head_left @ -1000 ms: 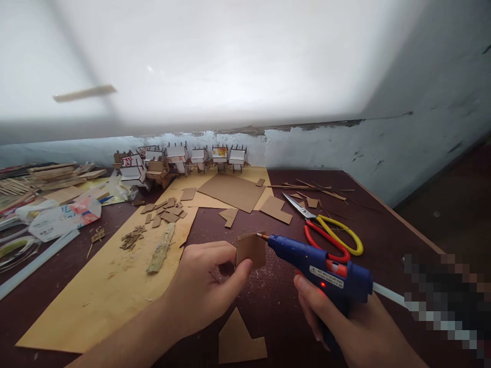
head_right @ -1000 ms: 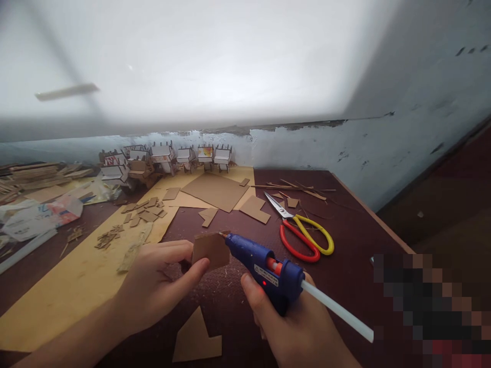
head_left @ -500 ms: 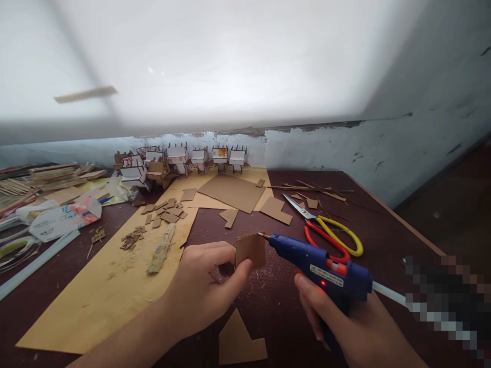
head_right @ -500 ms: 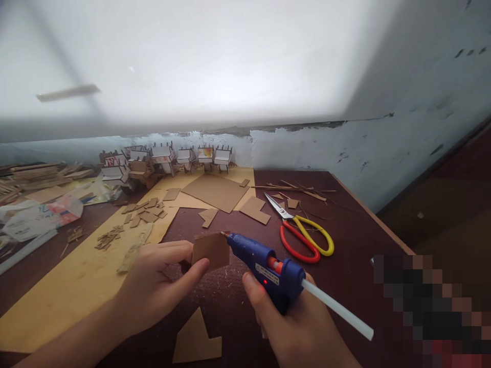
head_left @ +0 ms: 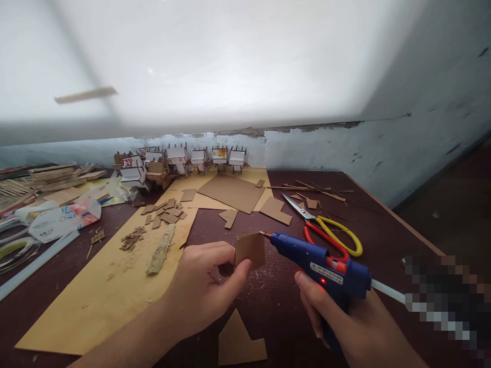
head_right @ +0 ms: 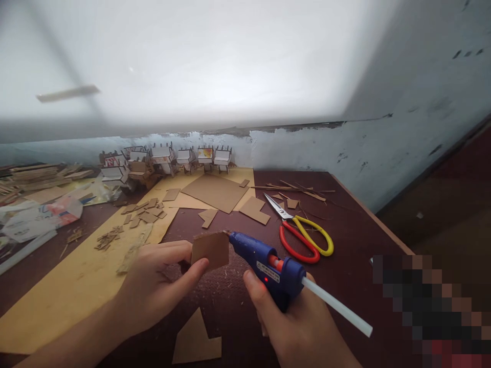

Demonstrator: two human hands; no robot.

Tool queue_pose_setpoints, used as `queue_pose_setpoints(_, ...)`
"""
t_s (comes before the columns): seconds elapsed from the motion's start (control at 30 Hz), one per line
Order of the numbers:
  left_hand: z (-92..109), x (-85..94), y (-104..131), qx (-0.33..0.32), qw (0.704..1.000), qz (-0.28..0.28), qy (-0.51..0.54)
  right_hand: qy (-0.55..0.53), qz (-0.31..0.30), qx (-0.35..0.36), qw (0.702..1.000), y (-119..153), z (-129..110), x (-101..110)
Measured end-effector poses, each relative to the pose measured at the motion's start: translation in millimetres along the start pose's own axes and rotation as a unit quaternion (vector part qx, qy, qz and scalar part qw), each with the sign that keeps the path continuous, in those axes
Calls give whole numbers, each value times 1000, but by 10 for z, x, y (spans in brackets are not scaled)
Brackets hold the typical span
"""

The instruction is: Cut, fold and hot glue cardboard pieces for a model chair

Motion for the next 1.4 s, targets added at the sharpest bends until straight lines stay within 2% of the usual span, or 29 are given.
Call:
queue_pose_setpoints(0.27, -18, -5, 9, 4, 1000, 1, -4, 11, -10, 2, 1000, -4, -15, 1)
queue_pose_setpoints(0.53, 7, 14, -2, -4, 1000, 9, -5, -1, 23, 2, 1000, -3, -6, 24)
queue_pose_setpoints(0.73, -16, -1, 0, 2, 1000, 3, -4, 13, 5, 4, 1000, -17, 22, 12)
queue_pose_setpoints(1.03, -11, 13, 10, -1, 1000, 9, -9, 14, 13, 5, 1000, -50, 67, 25)
queue_pose_setpoints(1.2, -17, 34, 2, 7, 1000, 13, -7, 28, -11, 18, 999, -122, 160, 27)
queue_pose_setpoints(1.4, -47, 87, -14, 49, 998, 20, 32, 2, 1, 21, 1000, -249, 156, 63)
Point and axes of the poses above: each hand's wrist, its own y-axis away from the middle knuckle, its own x-axis out of the back of the hand, z = x × y, the point moved 7 cm from there along -y, towards the middle knuckle, and after that the axes turned 10 degrees about y, right-handed, at the moved point
